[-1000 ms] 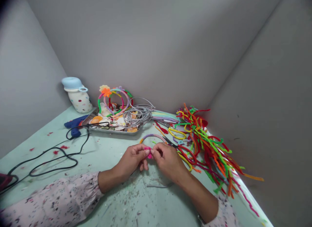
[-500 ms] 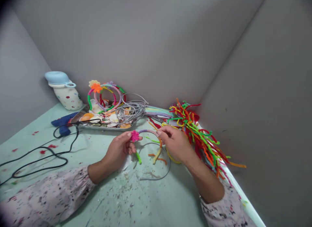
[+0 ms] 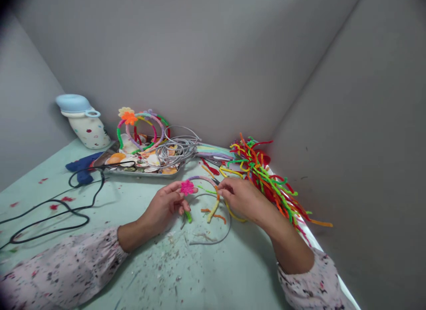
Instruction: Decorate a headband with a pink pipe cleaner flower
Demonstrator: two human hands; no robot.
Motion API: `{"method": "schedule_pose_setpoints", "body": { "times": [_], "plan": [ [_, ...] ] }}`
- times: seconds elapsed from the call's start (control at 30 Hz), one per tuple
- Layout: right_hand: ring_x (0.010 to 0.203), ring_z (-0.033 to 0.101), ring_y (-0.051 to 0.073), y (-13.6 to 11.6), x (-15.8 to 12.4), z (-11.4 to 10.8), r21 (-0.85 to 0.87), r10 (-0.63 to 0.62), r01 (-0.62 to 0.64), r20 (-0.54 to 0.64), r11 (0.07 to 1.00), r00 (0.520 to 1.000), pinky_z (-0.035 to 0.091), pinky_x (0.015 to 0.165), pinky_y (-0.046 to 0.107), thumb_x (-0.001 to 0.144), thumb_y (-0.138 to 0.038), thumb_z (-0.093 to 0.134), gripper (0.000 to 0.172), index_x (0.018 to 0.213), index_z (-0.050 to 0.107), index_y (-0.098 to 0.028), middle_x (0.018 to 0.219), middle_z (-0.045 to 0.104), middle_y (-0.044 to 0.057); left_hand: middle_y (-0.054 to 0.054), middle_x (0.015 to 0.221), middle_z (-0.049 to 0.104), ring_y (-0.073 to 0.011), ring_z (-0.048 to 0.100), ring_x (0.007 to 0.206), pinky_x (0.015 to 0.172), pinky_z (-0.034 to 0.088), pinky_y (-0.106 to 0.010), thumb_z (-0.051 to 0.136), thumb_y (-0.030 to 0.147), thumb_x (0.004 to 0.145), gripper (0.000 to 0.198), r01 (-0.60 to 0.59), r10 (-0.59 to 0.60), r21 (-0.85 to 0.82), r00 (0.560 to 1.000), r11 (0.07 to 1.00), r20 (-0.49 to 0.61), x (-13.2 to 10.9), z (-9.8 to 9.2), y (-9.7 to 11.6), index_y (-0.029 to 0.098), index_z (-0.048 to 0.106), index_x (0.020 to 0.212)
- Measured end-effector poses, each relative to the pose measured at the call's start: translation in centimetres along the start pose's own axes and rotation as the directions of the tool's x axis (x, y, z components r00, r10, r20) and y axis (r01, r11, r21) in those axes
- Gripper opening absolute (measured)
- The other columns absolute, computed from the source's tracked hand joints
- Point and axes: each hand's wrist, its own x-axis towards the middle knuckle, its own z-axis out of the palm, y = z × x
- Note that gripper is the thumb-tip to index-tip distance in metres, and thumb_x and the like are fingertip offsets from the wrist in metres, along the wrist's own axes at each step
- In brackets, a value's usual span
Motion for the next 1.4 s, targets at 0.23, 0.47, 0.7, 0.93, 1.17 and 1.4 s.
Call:
{"method": "schedule_pose_setpoints", "body": {
  "times": [0.23,0.47,0.7,0.93,1.17,1.4],
  "plan": [
    [0.068,0.057,0.015,0.2,-0.2,0.6,-0.011,-0.076,0.077,0.079,0.997,0.994,0.041,0.062,0.025,0.082,-0.027,0.052,0.02,0.091,0.07,-0.023,0.08,0.068,0.001,-0.007,0.078,0.069,-0.0095,0.06,0.046,0.04,0.039,-0.018,0.056,0.01,0.072,0.024,0.008,-0.007,0.047,1.0,0.999,-0.019,-0.1,0.3,0.2,0.011,0.057,0.096],
    [0.072,0.06,0.016,1.0,0.0,0.8,-0.055,-0.084,0.089,0.092,0.995,0.992,0.043,0.068,0.026,0.083,-0.024,0.052,0.022,0.094,0.071,-0.023,0.086,0.071,0.003,-0.003,0.06,0.064,-0.0106,0.058,0.044,0.039,0.037,-0.018,0.056,0.01,0.071,0.026,0.019,-0.018,0.042,1.0,0.999,-0.02,0.0,0.2,0.0,0.011,0.056,0.097],
    [0.072,0.06,0.017,0.6,0.0,1.2,-0.103,-0.094,0.095,0.014,0.99,0.995,0.042,0.066,0.027,0.082,-0.021,0.053,0.02,0.089,0.071,-0.022,0.084,0.07,0.004,-0.003,0.055,0.063,-0.0102,0.056,0.043,0.041,0.036,-0.017,0.056,0.012,0.073,0.026,0.016,-0.015,0.07,1.0,0.997,-0.015,-0.1,0.0,0.0,0.011,0.057,0.099],
    [0.081,0.059,0.016,-1.8,0.1,2.4,0.01,-0.245,0.25,-0.169,0.968,0.955,0.043,0.073,0.027,0.087,-0.022,0.054,0.015,0.093,0.068,-0.021,0.089,0.067,0.004,-0.002,0.05,0.062,-0.0098,0.055,0.041,0.041,0.036,-0.017,0.058,0.016,0.074,0.025,0.041,-0.044,0.118,0.999,0.992,0.027,-0.1,0.1,0.0,0.011,0.057,0.098],
    [0.086,0.059,0.017,-2.9,-0.2,4.4,0.013,-0.285,0.298,-0.26,0.954,0.923,0.044,0.074,0.028,0.088,-0.022,0.053,0.016,0.099,0.065,-0.021,0.099,0.064,0.006,-0.001,0.05,0.061,-0.0119,0.058,0.044,0.042,0.038,-0.018,0.062,0.026,0.076,0.023,0.026,-0.049,0.185,0.992,0.982,0.118,-0.1,-0.1,-0.5,0.013,0.06,0.095],
    [0.07,0.058,0.014,-2.8,0.0,5.0,0.123,-0.127,0.169,-0.294,0.978,0.947,0.045,0.068,0.027,0.085,-0.025,0.056,0.02,0.103,0.062,-0.019,0.089,0.065,0.003,0.0,0.053,0.061,-0.01,0.055,0.044,0.044,0.039,-0.019,0.059,0.018,0.077,0.021,-0.034,-0.03,0.339,0.983,0.94,0.183,-0.8,0.3,-0.3,0.014,0.061,0.097]
  ]
}}
